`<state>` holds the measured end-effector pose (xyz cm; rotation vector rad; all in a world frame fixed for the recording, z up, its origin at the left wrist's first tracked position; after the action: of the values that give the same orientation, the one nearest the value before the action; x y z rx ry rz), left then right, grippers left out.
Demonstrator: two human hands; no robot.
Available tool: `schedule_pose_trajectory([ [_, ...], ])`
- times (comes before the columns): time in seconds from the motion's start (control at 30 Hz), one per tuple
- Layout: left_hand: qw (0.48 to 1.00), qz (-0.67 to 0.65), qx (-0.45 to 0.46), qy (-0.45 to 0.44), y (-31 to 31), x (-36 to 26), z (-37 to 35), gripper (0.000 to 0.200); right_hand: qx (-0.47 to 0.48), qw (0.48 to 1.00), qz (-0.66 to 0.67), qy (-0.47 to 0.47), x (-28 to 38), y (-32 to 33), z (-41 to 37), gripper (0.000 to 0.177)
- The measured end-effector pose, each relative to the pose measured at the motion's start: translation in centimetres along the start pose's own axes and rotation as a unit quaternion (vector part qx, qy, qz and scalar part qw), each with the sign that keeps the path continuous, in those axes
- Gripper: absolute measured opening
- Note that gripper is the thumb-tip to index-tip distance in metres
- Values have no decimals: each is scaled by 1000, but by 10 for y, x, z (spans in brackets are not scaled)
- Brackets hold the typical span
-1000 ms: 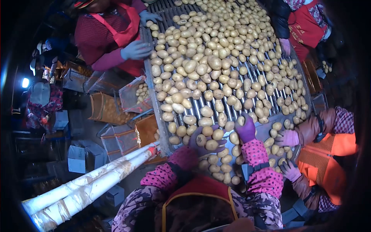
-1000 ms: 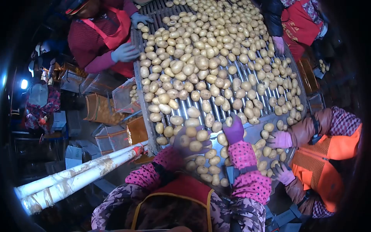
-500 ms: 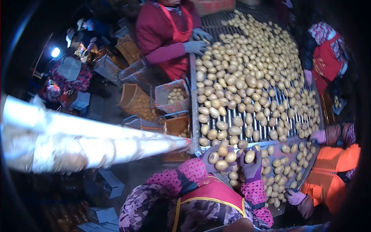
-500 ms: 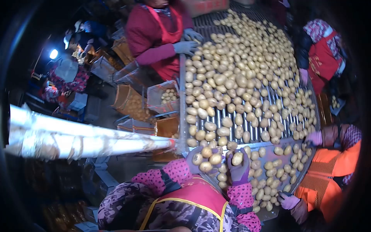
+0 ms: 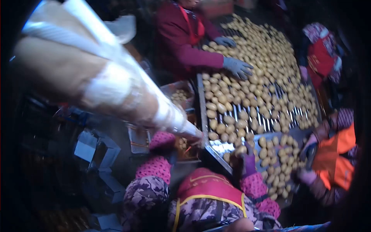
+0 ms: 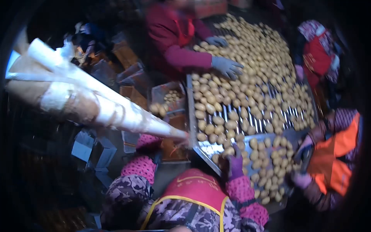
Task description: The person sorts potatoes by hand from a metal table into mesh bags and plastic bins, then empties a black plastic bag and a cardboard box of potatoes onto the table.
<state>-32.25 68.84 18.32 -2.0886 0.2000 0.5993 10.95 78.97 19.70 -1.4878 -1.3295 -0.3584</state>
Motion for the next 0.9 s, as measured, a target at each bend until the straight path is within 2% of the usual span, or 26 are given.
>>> schedule_pose_trajectory([
  [0.03, 999, 27, -14, 20, 0, 9, 6, 36, -1, 984, -145, 99, -9, 15, 3, 77],
  [0.07, 997, 62, -23, 47, 3, 27, 3, 37, 6, 954, -234, 188, 9, 1, -1, 77],
  [0.1, 991, 108, -28, 79, 5, 56, -12, 38, -4, 906, -322, 275, 28, -13, -6, 77],
  [0.17, 969, 188, -52, 149, 10, 109, -59, 41, -16, 923, -290, 252, 40, -26, -24, 78],
  [0.3, 894, 355, -48, 270, -29, 157, -135, 45, -19, 932, -268, 244, 37, -43, -49, 78],
  [0.33, 891, 379, 72, 240, -49, 166, -141, 49, -13, 938, -254, 235, 32, -45, -52, 78],
  [0.4, 872, 420, 183, 172, -75, 181, -130, 68, 5, 949, -226, 221, 17, -51, -53, 77],
  [0.47, 848, 466, 208, 144, -119, 187, -133, 85, 14, 940, -248, 234, 3, -55, -57, 69],
  [0.5, 858, 434, 241, 133, -131, 193, -134, 92, 31, 929, -280, 241, 1, -60, -61, 66],
  [0.53, 772, 572, 275, 28, -140, 185, -135, 90, 48, 916, -312, 249, -1, -66, -64, 64],
  [0.57, 770, 579, 265, 23, -129, 191, -131, 91, 49, 909, -300, 284, 3, -75, -71, 51],
  [0.67, 758, 612, 227, -2, -95, 186, -135, 86, 122, 790, -479, 363, -3, -86, -77, 37],
  [0.73, 766, 608, 208, 8, -77, 179, -146, 82, 67, 899, -352, 253, -14, -88, -71, 21],
  [0.8, 789, 578, 206, 36, -71, 172, -153, 81, 56, 921, -331, 196, -22, -92, -63, 23],
  [0.87, 816, 538, 211, 16, -64, 165, -163, 78, 118, 778, -483, 385, -40, -82, -49, 27],
  [0.9, 828, 517, 215, 11, -61, 161, -166, 78, 129, 750, -525, 380, -44, -79, -45, 26],
])
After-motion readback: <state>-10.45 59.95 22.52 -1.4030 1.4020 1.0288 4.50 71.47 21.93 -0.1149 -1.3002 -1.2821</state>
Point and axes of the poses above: each hand's wrist, its own z-axis towards the middle knuckle, its own y-axis out of the back of the hand, x = y × z, the point moved 4 cm from there along z, towards the middle knuckle, and after that the axes turned 9 degrees about y, right-handed, at the moved point
